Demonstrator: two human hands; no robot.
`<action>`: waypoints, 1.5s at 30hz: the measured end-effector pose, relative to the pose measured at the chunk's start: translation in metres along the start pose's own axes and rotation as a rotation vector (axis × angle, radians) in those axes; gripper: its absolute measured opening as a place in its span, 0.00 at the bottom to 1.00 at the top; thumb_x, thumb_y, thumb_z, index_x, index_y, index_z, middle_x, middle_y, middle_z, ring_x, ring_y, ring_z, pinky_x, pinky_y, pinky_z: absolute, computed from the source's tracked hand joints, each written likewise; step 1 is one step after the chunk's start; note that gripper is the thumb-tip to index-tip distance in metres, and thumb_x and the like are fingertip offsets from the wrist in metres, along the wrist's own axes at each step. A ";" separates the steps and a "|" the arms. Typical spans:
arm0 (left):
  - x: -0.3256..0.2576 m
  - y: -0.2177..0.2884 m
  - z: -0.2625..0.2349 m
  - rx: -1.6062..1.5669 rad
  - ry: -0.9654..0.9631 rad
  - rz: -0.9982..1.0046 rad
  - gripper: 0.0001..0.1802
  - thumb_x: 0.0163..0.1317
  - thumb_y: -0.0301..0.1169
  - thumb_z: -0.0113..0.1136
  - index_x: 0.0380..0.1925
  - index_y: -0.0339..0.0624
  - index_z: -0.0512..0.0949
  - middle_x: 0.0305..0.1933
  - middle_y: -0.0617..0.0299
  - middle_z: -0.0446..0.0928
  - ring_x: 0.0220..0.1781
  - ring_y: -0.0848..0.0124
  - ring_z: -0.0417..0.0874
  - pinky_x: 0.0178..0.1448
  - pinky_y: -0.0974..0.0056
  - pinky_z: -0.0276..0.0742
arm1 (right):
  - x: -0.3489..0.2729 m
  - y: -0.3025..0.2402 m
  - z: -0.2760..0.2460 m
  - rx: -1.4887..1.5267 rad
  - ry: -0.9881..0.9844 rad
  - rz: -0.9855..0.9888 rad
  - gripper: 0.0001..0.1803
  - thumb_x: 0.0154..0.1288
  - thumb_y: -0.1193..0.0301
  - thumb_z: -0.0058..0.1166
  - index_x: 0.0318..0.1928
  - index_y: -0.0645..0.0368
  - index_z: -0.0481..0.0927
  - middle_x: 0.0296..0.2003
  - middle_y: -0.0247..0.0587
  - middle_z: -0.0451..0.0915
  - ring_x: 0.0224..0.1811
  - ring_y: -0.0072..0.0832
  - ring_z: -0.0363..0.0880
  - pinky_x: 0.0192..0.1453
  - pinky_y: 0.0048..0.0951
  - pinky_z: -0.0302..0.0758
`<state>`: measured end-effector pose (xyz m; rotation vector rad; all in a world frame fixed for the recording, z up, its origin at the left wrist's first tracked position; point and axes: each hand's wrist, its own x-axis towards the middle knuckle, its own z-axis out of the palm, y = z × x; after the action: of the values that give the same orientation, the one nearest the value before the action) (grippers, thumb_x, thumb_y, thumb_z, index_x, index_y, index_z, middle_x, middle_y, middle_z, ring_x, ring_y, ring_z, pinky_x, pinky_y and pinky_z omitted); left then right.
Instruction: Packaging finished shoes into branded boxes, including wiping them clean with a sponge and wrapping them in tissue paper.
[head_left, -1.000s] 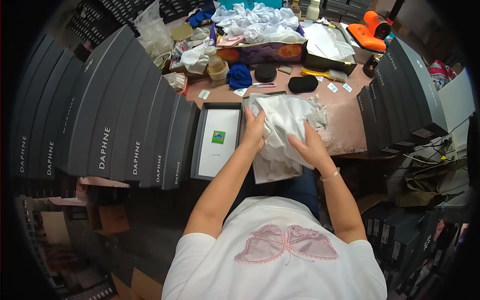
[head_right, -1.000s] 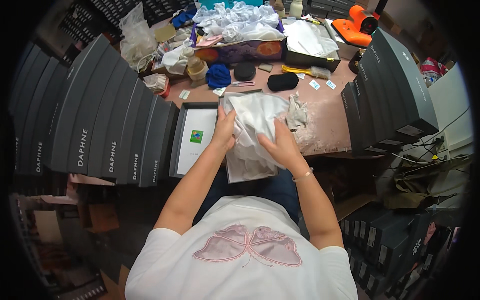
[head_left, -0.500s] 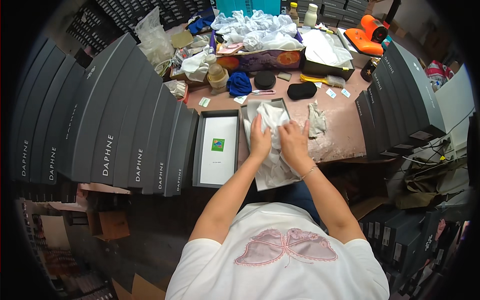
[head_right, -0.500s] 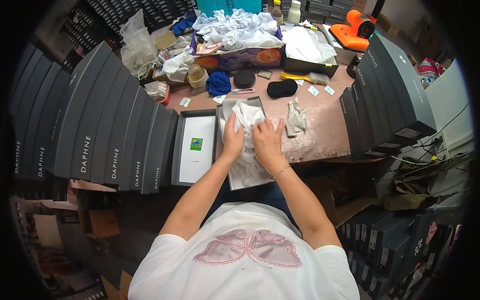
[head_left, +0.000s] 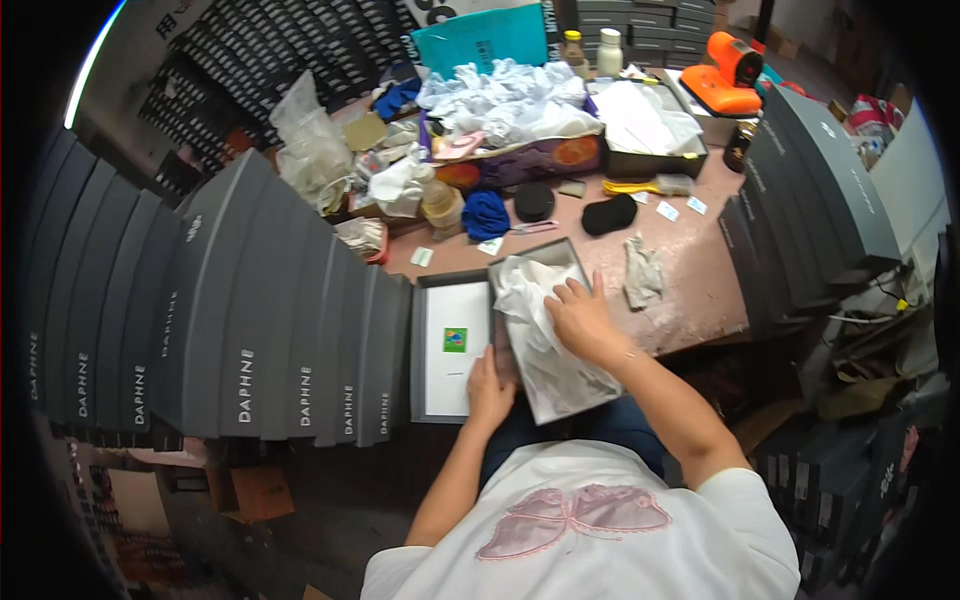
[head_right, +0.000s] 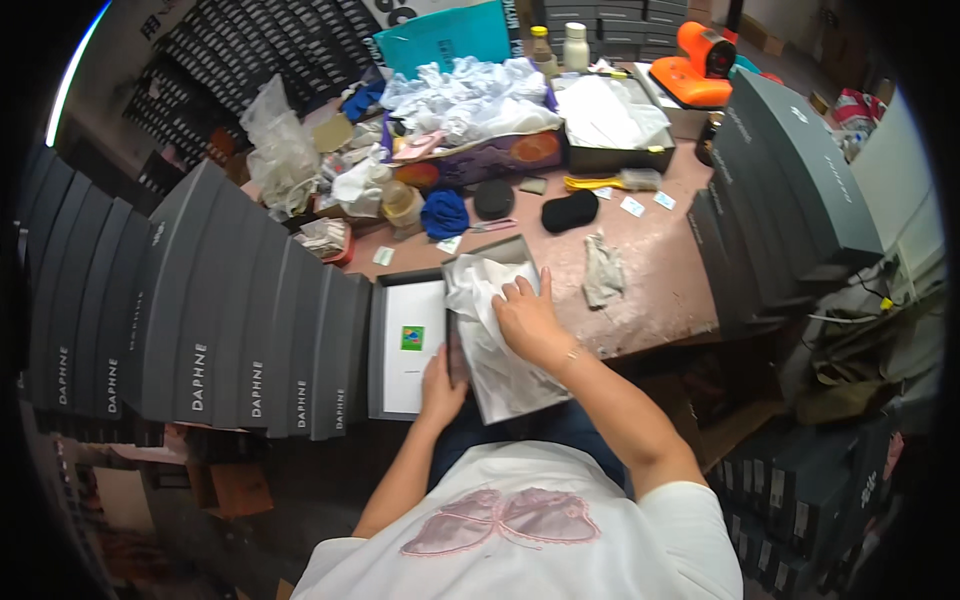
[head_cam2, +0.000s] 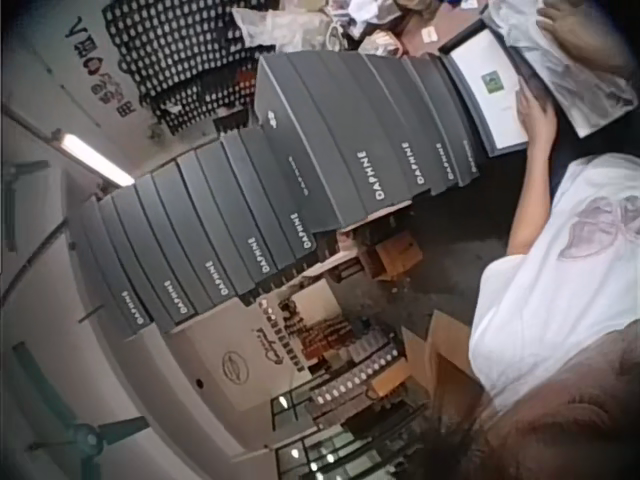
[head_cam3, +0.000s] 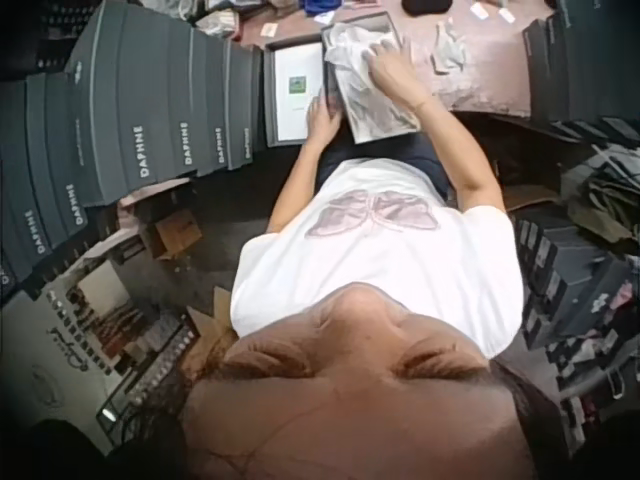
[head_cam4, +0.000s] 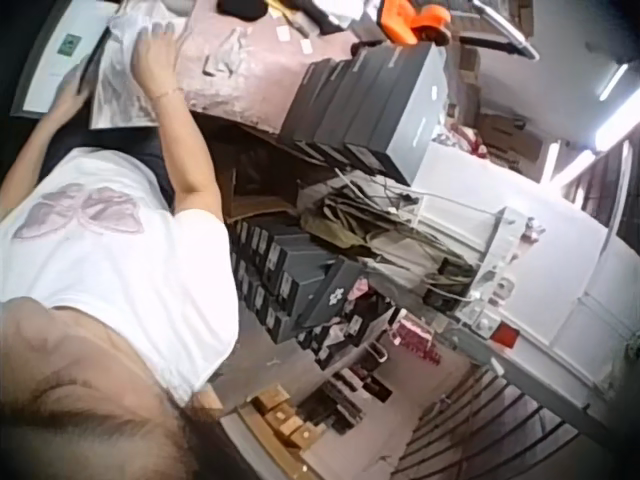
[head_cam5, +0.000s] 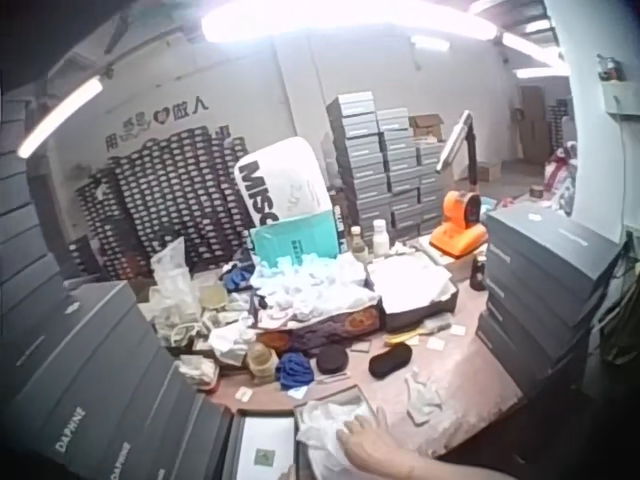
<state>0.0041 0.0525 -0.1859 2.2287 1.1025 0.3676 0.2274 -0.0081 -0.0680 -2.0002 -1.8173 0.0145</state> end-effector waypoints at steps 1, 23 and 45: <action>-0.006 -0.005 0.006 0.098 0.037 0.016 0.47 0.52 0.28 0.63 0.71 0.37 0.49 0.65 0.39 0.63 0.68 0.44 0.62 0.69 0.45 0.57 | 0.009 -0.019 -0.041 0.094 0.044 -0.050 0.22 0.56 0.79 0.51 0.54 0.60 0.75 0.52 0.46 0.75 0.57 0.42 0.72 0.68 0.57 0.57; -0.009 -0.001 -0.001 0.085 0.138 0.087 0.44 0.52 0.28 0.64 0.68 0.35 0.55 0.62 0.40 0.65 0.65 0.44 0.64 0.67 0.48 0.59 | -0.007 -0.206 -0.195 0.147 0.666 -0.646 0.18 0.53 0.63 0.54 0.43 0.60 0.76 0.43 0.39 0.74 0.48 0.32 0.69 0.53 0.39 0.66; -0.027 0.095 -0.034 -1.059 -0.177 -0.048 0.35 0.66 0.40 0.59 0.66 0.31 0.60 0.66 0.50 0.64 0.67 0.60 0.67 0.70 0.60 0.62 | -0.056 0.053 -0.040 1.220 0.073 0.695 0.32 0.71 0.54 0.48 0.64 0.66 0.66 0.56 0.57 0.75 0.58 0.40 0.74 0.62 0.36 0.68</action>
<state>0.0292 0.0008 -0.0982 1.2574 0.6199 0.5549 0.2817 -0.0757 -0.0647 -1.4854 -0.6039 0.9710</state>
